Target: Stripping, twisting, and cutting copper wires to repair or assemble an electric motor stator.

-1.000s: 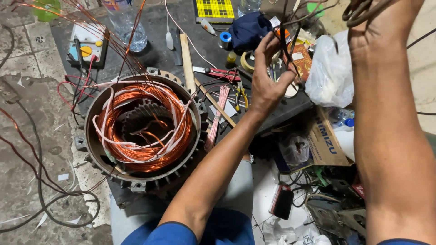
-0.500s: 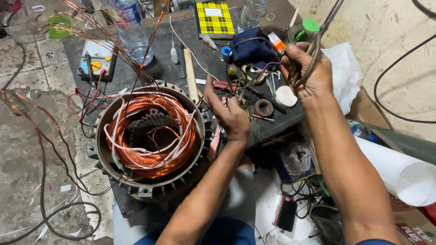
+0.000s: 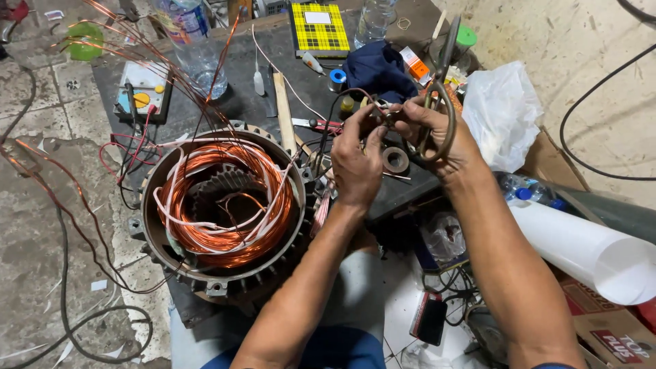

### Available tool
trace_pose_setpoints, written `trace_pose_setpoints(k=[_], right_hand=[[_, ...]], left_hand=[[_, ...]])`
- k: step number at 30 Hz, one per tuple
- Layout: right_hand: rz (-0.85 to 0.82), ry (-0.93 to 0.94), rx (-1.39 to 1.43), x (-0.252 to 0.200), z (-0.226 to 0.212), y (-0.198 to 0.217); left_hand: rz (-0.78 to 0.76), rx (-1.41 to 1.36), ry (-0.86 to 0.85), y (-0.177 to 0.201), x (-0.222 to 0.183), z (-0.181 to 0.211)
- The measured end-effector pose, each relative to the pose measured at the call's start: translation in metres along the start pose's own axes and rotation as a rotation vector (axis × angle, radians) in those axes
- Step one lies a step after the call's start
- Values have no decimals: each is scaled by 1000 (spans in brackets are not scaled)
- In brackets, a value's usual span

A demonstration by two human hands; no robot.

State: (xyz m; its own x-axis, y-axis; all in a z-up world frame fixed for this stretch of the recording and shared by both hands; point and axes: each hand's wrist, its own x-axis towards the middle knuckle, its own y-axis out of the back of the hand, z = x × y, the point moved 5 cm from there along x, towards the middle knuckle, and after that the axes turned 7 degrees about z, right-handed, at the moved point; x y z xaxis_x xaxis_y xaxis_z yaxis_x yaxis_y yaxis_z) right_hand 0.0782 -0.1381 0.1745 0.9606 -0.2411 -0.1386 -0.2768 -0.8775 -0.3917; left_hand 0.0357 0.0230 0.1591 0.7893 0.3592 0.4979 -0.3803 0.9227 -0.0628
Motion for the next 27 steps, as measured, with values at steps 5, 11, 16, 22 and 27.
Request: trace_pose_setpoints(k=[5,11,16,22,27], right_hand=[[-81,-34,-133,-20,-15,-11],[-243,161,-475,-45,-40,-35],[-272,181,-530,-47,-41,-35],[-190,232,-527,-33,-30,-14],[-219,333,-617,-9,1,1]], left_hand=[[-2,-216,217,3,6,1],[-33,-241,172,1,2,5],[30,-224,245,-1,2,-10],[117,-215,285,3,6,-18],[82,-195,259,-8,3,-23]])
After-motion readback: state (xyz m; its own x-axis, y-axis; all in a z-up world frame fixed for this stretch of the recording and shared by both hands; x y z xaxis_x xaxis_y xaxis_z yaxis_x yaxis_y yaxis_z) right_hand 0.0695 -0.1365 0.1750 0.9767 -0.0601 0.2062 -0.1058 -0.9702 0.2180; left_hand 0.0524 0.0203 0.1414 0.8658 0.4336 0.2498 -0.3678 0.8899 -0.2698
